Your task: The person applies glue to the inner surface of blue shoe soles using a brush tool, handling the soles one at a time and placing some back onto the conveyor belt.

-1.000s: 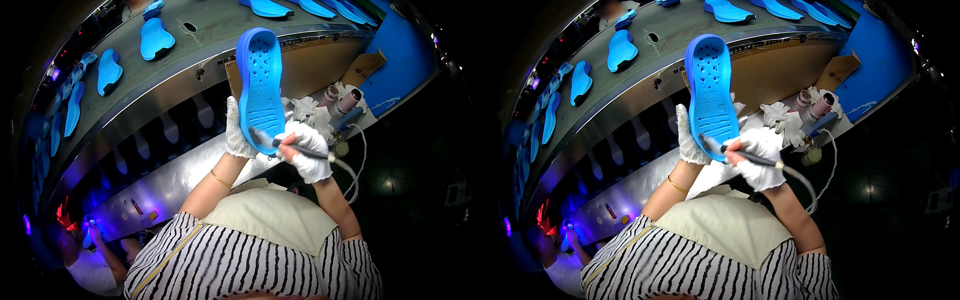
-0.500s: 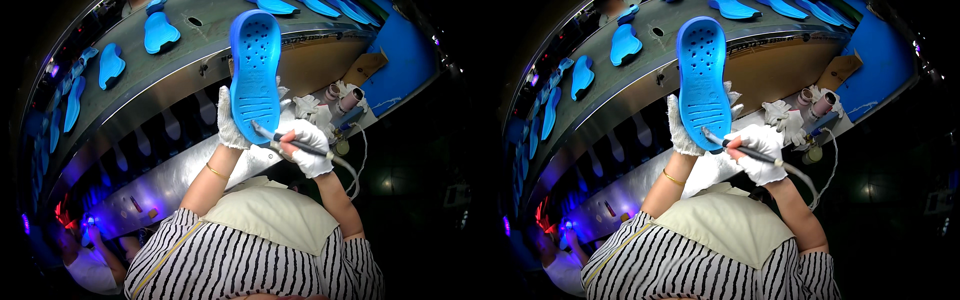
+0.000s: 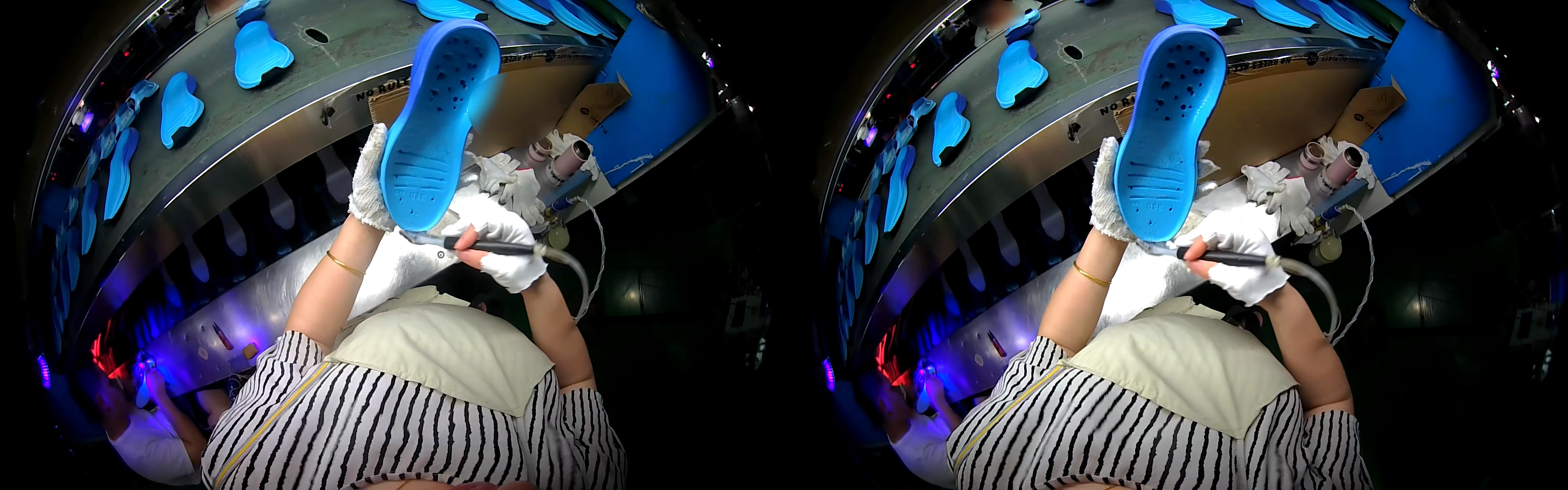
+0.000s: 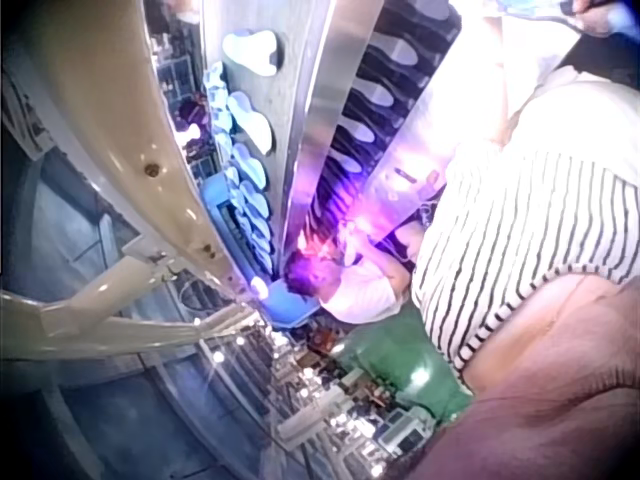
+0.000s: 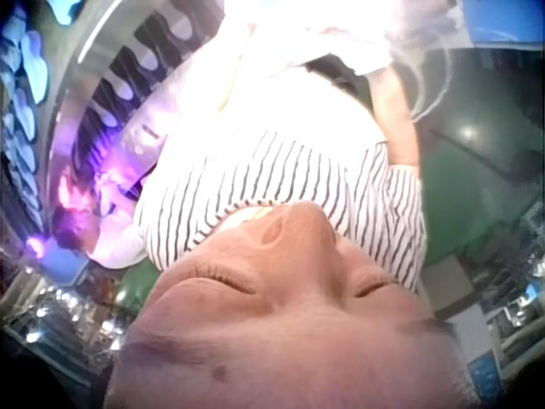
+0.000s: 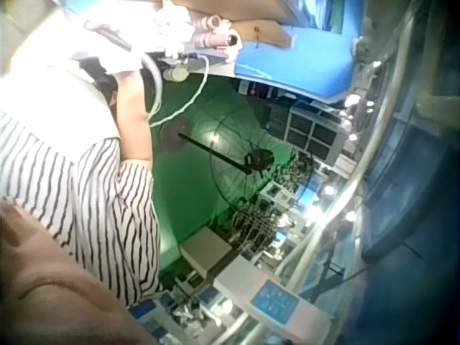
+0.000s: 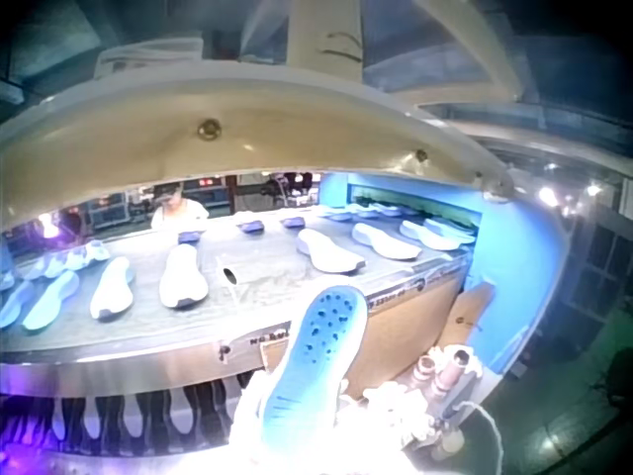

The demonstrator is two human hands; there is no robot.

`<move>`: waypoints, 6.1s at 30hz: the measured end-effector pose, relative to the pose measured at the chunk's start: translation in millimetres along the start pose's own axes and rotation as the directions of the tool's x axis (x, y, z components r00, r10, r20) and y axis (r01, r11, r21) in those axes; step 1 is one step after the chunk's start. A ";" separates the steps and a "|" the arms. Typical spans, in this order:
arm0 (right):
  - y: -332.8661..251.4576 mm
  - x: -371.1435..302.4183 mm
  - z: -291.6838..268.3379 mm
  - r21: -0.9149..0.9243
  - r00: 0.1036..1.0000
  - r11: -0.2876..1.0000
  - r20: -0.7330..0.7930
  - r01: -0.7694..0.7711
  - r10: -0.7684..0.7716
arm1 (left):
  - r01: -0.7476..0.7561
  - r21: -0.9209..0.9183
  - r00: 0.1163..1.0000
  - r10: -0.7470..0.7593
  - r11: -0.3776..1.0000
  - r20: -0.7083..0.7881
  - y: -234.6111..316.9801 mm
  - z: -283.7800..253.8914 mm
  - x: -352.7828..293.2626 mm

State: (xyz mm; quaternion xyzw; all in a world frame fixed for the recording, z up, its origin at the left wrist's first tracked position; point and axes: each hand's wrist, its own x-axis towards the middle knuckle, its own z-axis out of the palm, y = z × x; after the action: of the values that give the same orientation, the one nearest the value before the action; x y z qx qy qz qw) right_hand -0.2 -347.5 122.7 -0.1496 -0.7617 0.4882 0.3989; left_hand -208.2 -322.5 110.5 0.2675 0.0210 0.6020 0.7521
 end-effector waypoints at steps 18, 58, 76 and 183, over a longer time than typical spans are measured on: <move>-16.5 16.7 -2.4 -0.150 0.997 0.986 -0.010 0.076 -0.078 | 0.129 0.157 0.949 -0.076 0.979 -0.307 8.8 15.2 8.5; -26.2 5.3 -13.3 -0.056 0.961 0.972 -0.168 -0.230 0.218 | 0.257 0.034 0.958 -0.250 0.966 -0.141 -14.6 -0.5 -3.6; -27.2 9.9 43.2 -0.351 0.969 0.924 -0.130 0.155 -0.212 | 0.018 -0.161 0.995 -0.033 0.987 -0.092 -42.8 -20.3 -17.0; -10.8 46.5 115.5 0.080 0.904 0.994 -0.415 -0.076 0.103 | 0.127 -0.162 0.964 -0.160 0.979 -0.213 45.5 7.9 -140.5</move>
State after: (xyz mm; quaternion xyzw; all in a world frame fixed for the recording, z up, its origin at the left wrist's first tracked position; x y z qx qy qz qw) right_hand -115.1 -396.1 129.8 -0.2730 -0.6356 0.4858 0.5343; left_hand -284.7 -448.3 95.8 0.1394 0.0811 0.5721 0.8042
